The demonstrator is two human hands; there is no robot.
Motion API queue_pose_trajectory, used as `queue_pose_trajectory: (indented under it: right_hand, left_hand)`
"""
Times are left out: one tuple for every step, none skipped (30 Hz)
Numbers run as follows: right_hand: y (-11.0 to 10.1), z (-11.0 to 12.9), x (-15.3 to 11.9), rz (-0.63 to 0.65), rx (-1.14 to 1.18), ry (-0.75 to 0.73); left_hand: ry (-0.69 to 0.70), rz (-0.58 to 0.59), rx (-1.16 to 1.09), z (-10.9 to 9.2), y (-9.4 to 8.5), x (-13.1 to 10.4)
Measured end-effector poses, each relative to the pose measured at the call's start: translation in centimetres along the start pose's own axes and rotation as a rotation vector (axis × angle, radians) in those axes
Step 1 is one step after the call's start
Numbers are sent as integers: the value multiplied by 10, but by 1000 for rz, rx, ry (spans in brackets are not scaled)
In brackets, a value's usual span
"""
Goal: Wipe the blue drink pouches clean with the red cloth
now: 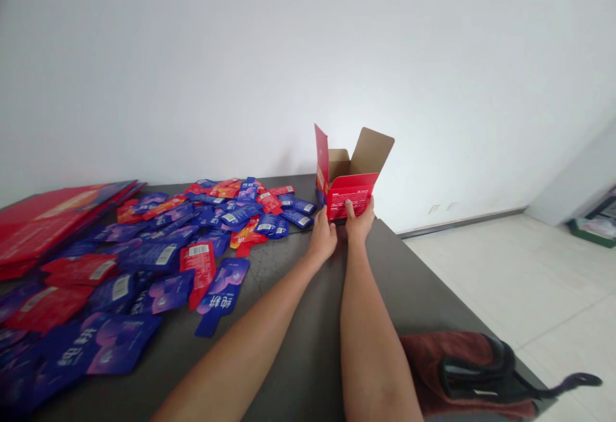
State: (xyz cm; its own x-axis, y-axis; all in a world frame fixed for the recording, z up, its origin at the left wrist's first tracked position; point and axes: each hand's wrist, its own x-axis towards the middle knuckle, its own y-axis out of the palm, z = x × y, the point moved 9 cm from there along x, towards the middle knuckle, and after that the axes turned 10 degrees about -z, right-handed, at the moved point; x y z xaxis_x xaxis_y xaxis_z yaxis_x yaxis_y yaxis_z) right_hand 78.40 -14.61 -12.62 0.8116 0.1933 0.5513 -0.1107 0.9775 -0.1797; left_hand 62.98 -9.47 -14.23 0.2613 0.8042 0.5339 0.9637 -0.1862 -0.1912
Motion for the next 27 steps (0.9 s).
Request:
queue_pose_trajectory:
  right_hand:
    - [2,-1,3,-4,-14,16]
    - [4,-3,5,-11,-29,33]
    - [6,-4,7,-17,-45,48]
    - [8,-5,8,-16,-61,60]
    - [10,-6,9,-18,-82,71]
    - [11,-7,8,-24,-106,82]
    - [12,-8,7,-33,-134,92]
    - [12,-9,6,-44,-163,96]
    - [12,-9,4,-51,-190,94]
    - [13,-9,3,-49,-212,84]
    - [15,-7,2,-34,-230,65]
    - [18,-5,1,-5,-243,41]
    - [22,-2,0,33,-255,16]
    - [26,0,0,75,-267,-8]
    - [31,2,0,114,-281,-29]
    - [34,4,0,147,-299,-45]
    - [38,5,0,174,-321,-55]
    - [41,5,0,197,-346,-62]
    - [44,5,1,219,-371,-69]
    - [48,4,0,243,-394,-77]
    - [53,3,0,268,-415,-86]
    - [58,2,-1,295,-433,-97]
    - [62,1,-2,321,-448,-109]
    - [66,0,-4,342,-460,-122]
    - [69,-1,-5,357,-469,-134]
    - [71,0,-7,366,-476,-146]
    - [71,1,-9,369,-480,-160]
  left_hand:
    - [5,10,-7,2,2,1]
    - [9,21,-10,5,4,2]
    - [13,32,-11,7,6,4]
    - [16,42,-11,8,8,6]
    - [18,48,-10,10,9,8]
    - [19,51,-10,11,9,10]
    - [17,47,-9,12,8,11]
    - [14,38,-7,12,6,12]
    - [10,25,-4,12,4,13]
    - [7,9,0,12,0,14]
    - [4,-8,3,11,-3,13]
    - [3,-27,8,9,-8,12]
    - [3,-45,14,6,-13,11]
    - [6,-63,21,3,-18,10]
    - [10,-79,31,0,-22,8]
    - [17,-91,42,-4,-27,6]
    - [25,-99,54,-8,-31,4]
    - [34,-102,68,-12,-34,2]
    - [43,-101,82,-16,-36,0]
    - [51,-95,98,-19,-38,-2]
    - [59,-85,114,-23,-40,-4]
    - [69,-70,130,-26,-40,-6]
    - [81,-51,145,-30,-41,-8]
    - [97,-30,159,-34,-40,-11]
    - [114,-8,173,-38,-40,-14]
    - [134,15,186,-42,-40,-17]
    - [155,38,200,-47,-41,-22]
